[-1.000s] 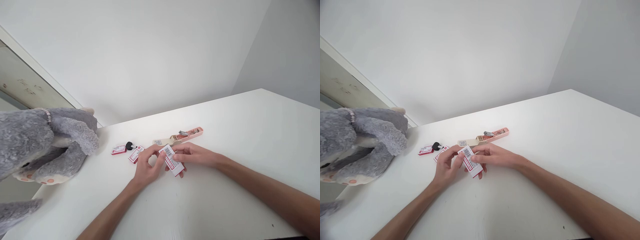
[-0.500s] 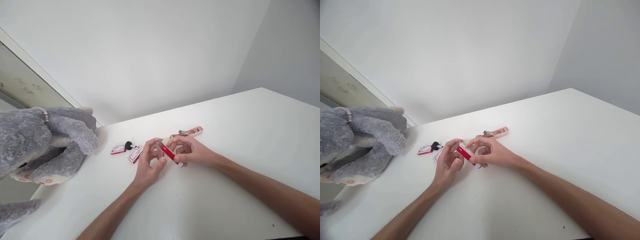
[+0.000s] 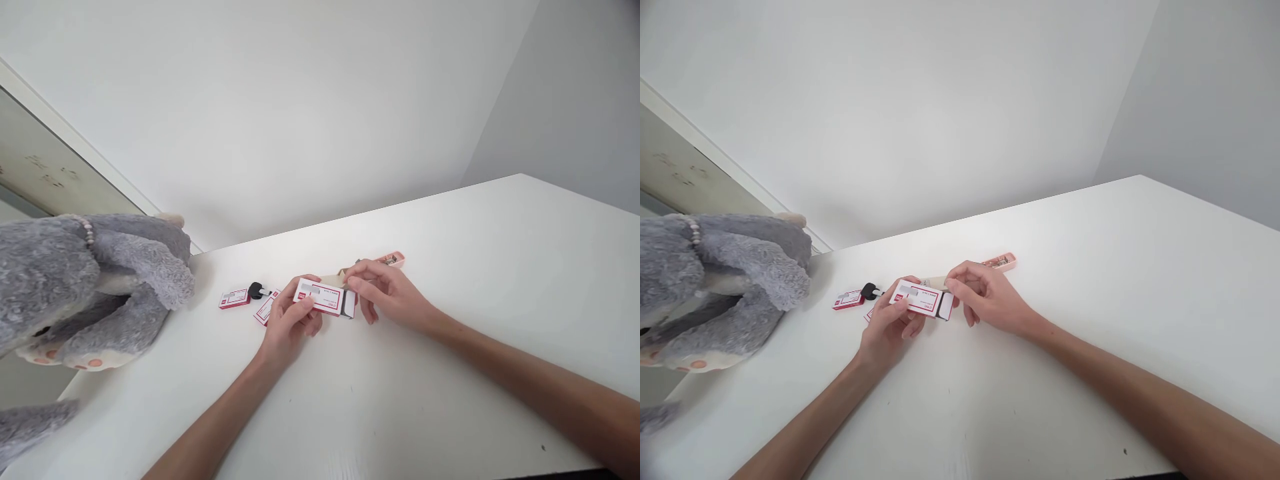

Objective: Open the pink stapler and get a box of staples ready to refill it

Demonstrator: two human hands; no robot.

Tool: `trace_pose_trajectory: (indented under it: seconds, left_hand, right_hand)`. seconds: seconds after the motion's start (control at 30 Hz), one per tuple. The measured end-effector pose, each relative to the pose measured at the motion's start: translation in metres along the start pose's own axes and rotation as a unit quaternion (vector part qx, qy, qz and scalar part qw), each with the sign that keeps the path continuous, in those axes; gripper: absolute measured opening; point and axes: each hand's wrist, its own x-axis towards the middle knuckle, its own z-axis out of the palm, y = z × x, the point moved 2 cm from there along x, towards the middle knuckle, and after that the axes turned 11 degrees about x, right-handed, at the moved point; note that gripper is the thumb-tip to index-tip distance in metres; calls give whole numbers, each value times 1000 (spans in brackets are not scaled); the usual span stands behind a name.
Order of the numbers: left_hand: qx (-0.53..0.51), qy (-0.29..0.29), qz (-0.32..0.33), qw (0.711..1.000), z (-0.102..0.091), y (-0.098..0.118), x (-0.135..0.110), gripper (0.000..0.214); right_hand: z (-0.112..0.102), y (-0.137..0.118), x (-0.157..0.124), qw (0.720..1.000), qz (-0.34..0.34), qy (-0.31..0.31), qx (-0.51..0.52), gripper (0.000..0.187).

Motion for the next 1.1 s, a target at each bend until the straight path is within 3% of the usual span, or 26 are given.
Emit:
trace_pose_trajectory:
  seconds: [0.07,0.17,0.33,0.43,0.6,0.97,1.1]
  left_hand:
    - [-32,11,-6,999,0,1,1,35]
    - [-65,22,-9,998,2,2,3,33]
    - [-71,26,-16,997,3,2,3,31]
    - [-62,31,-23,997,3,2,3,32]
    - [-60,33,-29,997,3,3,3,32]
    - [-64,30,-36,997,4,4,4,30]
    - [-68,27,-32,997,3,3,3,30]
  right_hand:
    - [-3,-2,-2,989,-70,76,-110,31]
    - [-12,-7,-2,943,-164,161,-240,27]
    - [-39,-8,8,897,-221,236,-300,15]
    - [-50,-2,12,889,-240,224,-319,17]
    - [-51,9,13,922,-207,141,-297,21]
    - [-61,19,16,902,-223,97,-356,42]
    - [-61,22,17,908,-219,86,-346,46]
